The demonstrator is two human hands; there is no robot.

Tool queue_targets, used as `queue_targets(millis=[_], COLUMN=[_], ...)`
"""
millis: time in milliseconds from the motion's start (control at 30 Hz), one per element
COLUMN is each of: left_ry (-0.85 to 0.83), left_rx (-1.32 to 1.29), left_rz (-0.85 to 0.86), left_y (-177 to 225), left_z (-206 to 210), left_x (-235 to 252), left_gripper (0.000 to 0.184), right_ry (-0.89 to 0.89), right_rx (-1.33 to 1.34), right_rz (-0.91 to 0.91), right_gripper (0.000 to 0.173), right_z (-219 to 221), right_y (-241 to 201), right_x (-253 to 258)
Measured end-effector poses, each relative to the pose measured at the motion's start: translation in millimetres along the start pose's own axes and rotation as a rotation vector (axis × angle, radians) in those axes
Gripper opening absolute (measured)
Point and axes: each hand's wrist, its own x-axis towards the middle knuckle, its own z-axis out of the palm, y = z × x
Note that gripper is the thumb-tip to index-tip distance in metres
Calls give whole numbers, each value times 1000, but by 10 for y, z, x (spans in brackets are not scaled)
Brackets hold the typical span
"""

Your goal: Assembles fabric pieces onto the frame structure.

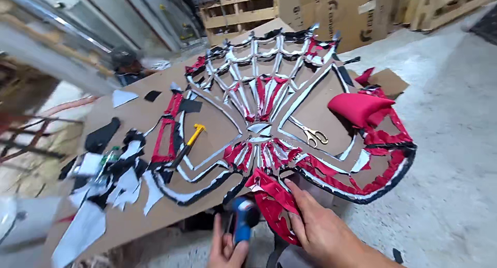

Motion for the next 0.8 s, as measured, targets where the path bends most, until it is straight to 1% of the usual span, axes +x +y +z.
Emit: queue_targets(millis=[67,100,167,200,267,333,367,400,433,467,500,567,633,733,800], left_ry=[98,143,217,239,279,240,209,184,163,135,103,49,23,-7,-60], left_rx=[-22,-61,-129,-172,-188,-190,-210,-250,-302,-347,-366,-344,-314,-332,-378], left_rz=[-23,-46,-89,-84,-73,-70,-64,-49,-20,14,44,86,112,126,128], left_y=[206,282,393,420,455,467,466,461,452,437,412,345,280,165,72], left_z=[607,855,1278,1446,1708,1853,1917,1985,2052,2104,2141,2174,2194,2262,2333], left_x=[-105,-160,-311,-384,-513,-673,-769,-865,-956,-1043,-1125,-1269,-1412,-1637,-1785], left_gripper=[115,122,138,141,135,127,119,108,93,81,74,75,77,63,53], right_ry=[43,29,-63,-144,-325,-402,-410,-382,-309,-239,-167,-67,-33,-7,5], right_rx=[-39,-45,-28,-18,-17,21,56,97,144,179,202,212,202,196,191], right_rz=[-40,-51,-97,-109,-90,-86,-96,-118,-163,-204,-241,-284,-289,-269,-235], right_gripper=[71,73,75,75,77,75,71,66,58,54,54,53,53,52,51], right_z=[-98,-179,-287,-313,-383,-471,-522,-559,-560,-547,-520,-484,-485,-482,-475], right_y=[130,194,304,353,468,656,761,873,991,1095,1182,1292,1343,1386,1430], right_x=[-125,-189,-389,-504,-679,-827,-911,-997,-1090,-1178,-1266,-1446,-1625,-1909,-2108])
